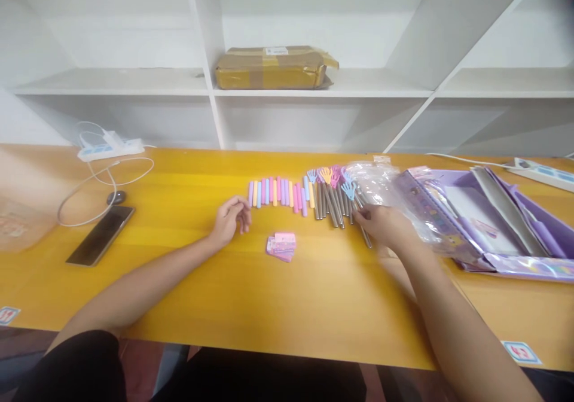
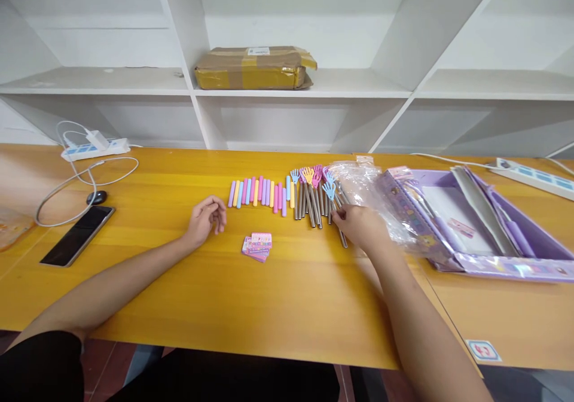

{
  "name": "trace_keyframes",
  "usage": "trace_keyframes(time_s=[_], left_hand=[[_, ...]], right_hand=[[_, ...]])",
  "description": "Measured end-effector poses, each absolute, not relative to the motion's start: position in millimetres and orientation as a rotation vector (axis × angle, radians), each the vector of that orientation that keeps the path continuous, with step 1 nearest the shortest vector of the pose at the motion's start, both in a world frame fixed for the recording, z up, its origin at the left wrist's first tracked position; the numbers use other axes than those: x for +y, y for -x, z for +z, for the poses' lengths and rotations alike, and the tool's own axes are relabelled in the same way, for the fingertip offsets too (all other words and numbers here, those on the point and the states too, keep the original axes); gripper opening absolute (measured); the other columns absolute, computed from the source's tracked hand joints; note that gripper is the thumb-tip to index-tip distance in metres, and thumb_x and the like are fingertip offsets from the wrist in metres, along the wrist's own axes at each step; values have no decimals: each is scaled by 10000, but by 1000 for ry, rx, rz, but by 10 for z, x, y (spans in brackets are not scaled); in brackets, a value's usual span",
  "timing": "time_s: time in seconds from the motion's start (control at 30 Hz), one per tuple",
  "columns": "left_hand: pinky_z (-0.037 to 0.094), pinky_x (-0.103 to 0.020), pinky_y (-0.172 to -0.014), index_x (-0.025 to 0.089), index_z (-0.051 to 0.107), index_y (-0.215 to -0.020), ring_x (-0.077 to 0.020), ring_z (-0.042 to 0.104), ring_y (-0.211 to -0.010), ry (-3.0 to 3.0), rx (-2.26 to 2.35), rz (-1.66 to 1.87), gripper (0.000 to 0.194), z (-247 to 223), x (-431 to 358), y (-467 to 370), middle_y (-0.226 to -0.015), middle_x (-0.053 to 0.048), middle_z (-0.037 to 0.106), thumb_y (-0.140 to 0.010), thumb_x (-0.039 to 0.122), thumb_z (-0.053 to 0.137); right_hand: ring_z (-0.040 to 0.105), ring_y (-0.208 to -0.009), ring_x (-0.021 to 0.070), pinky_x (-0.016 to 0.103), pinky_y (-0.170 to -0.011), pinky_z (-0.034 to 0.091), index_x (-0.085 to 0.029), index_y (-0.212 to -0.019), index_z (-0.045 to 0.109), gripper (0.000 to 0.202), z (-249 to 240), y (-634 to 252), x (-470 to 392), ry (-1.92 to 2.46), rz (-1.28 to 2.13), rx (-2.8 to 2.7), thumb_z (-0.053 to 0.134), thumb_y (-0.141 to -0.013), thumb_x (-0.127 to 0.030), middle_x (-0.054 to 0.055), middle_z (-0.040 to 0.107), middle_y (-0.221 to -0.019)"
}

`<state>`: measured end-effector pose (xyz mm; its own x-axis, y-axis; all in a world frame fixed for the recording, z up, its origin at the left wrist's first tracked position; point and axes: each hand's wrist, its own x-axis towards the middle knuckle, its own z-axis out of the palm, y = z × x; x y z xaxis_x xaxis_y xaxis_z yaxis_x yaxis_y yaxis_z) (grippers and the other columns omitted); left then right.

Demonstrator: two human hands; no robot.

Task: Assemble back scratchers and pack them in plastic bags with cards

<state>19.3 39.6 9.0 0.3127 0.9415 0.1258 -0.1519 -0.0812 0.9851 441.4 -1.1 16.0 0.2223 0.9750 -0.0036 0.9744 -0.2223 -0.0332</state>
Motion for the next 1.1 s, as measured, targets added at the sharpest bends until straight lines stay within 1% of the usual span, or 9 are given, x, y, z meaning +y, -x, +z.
trace_keyframes(time_s=[0.13, 0.23, 0.33, 0.5, 0.6, 0.7, 0.8, 0.9, 1.1], left_hand=[[398, -222, -447, 208, 585, -916, -121, 567, -486, -1478, 1021, 1112, 148, 95, 606, -130, -649, 26, 642, -959, 315, 492], [479, -259, -639, 208, 624, -951, -136, 602, -677, -1866, 1210, 1103, 80, 83, 743, -68, -786, 4, 664, -915, 233, 557], [507, -305, -779, 203, 671, -1031, -166, 601, -835, -2160, 1383, 1029, 194, 59, 870, -17, -988, -38, 646, -851, 160, 610], [512, -396, -943, 240, 699, -1261, -236, 602, -1025, -2320, 1432, 824, 326, 27, 930, -21, -1118, -77, 607, -950, 250, 601], [467, -446, -1040, 262, 717, -1275, -276, 574, -1134, -2442, 1389, 733, 315, 21, 909, -37, -1142, -83, 640, -997, 291, 572], [457, -452, -1058, 253, 725, -1256, -284, 565, -1155, -2466, 1372, 736, 300, 16, 904, -44, -1166, -86, 653, -1011, 304, 559], [464, -449, -1045, 235, 717, -1233, -281, 574, -1123, -2474, 1380, 754, 281, 13, 908, -49, -1138, -89, 650, -1006, 297, 562], [474, -439, -1031, 230, 710, -1195, -276, 579, -1099, -2474, 1386, 758, 249, 11, 900, -58, -1110, -89, 642, -1001, 288, 564], [484, -434, -1017, 224, 698, -1164, -274, 581, -1098, -2485, 1358, 740, 225, 18, 848, -76, -1103, -88, 637, -1008, 288, 550]], right_hand=[[683, -763, 271, 343, -631, 400, -226, -855, 706, 415, 171, -4397, -10, 2467, 57, -1936, 464, -977, -540, 120, 748, -845], [688, -793, 284, 354, -649, 407, -228, -866, 712, 433, 177, -4390, -10, 2477, 80, -1930, 450, -987, -550, 128, 750, -867], [691, -813, 285, 354, -658, 408, -220, -892, 720, 482, 186, -4401, -4, 2480, 89, -1910, 418, -1006, -577, 143, 756, -907], [673, -798, 264, 336, -668, 401, -186, -1032, 702, 449, 200, -4377, 7, 2374, 1, -1800, 440, -1018, -551, 143, 749, -909], [654, -804, 249, 332, -699, 411, -201, -1052, 680, 387, 197, -4256, 16, 2206, -16, -1820, 475, -1013, -527, 122, 744, -962], [648, -829, 248, 344, -725, 426, -210, -1113, 673, 355, 186, -4119, 42, 2131, -42, -1817, 487, -1009, -495, 125, 723, -1100], [647, -870, 270, 369, -746, 445, -170, -1236, 659, 429, 169, -4105, 80, 2192, -146, -1718, 419, -1039, -466, 187, 659, -1238], [639, -880, 279, 391, -782, 463, -126, -1208, 690, 450, 146, -4240, 115, 2277, -164, -1665, 358, -1054, -388, 221, 630, -1200], [641, -916, 250, 367, -886, 490, -208, -1222, 729, 396, 94, -4423, 143, 2173, -20, -1759, 547, -991, -473, 133, 647, -1104]])
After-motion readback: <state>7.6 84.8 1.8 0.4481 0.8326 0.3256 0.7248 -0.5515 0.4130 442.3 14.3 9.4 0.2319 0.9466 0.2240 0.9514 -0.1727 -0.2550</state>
